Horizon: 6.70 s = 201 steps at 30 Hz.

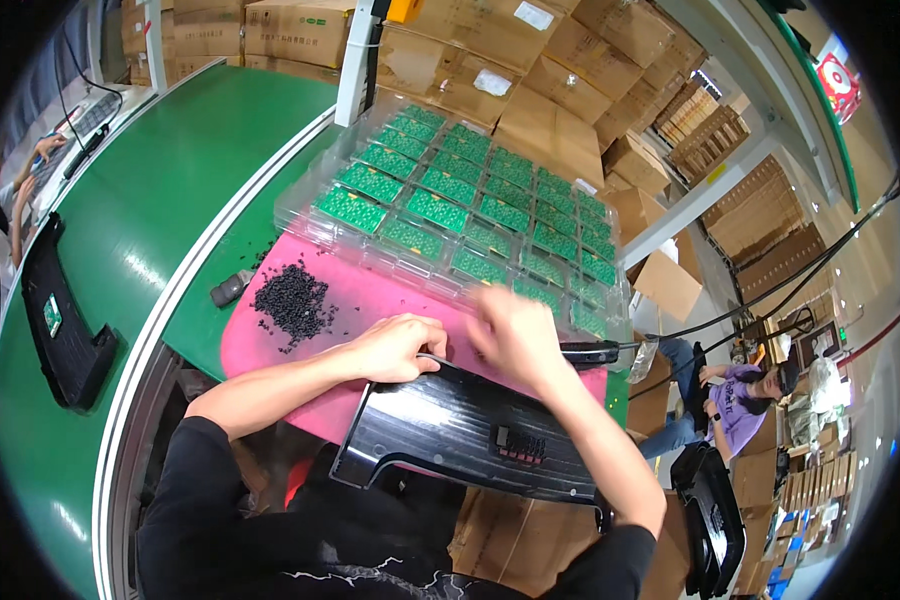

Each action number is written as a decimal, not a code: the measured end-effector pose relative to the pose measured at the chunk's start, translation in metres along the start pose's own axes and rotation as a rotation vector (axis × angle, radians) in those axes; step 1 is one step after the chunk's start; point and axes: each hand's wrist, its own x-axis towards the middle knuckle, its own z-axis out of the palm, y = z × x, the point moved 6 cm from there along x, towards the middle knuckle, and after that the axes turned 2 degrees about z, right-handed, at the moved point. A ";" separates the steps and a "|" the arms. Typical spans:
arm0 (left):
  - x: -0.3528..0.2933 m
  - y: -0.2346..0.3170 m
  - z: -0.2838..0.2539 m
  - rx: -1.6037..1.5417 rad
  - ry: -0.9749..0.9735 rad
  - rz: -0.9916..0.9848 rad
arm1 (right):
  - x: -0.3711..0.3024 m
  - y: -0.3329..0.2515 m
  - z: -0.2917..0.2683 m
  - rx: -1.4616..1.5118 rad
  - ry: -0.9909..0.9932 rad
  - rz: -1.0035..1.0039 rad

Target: Assembling circuit boards into plastic housings using an electric screwdriver.

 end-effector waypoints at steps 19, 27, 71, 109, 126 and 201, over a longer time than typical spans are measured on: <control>0.008 -0.004 -0.014 -0.037 0.066 0.130 | 0.080 0.036 0.010 0.675 0.509 0.251; 0.009 0.040 -0.020 -0.618 0.246 0.190 | -0.058 -0.018 -0.043 1.428 0.426 0.248; 0.030 0.059 0.093 0.224 -0.324 0.073 | -0.233 0.047 0.006 0.483 0.075 0.522; 0.024 0.056 0.090 0.141 -0.276 0.161 | -0.226 0.040 0.001 0.438 0.052 0.539; 0.021 0.101 0.058 0.070 -0.087 0.341 | -0.235 0.052 0.004 0.795 0.279 0.609; 0.003 0.129 0.017 -0.181 0.267 0.552 | -0.172 -0.040 -0.107 1.648 1.051 0.051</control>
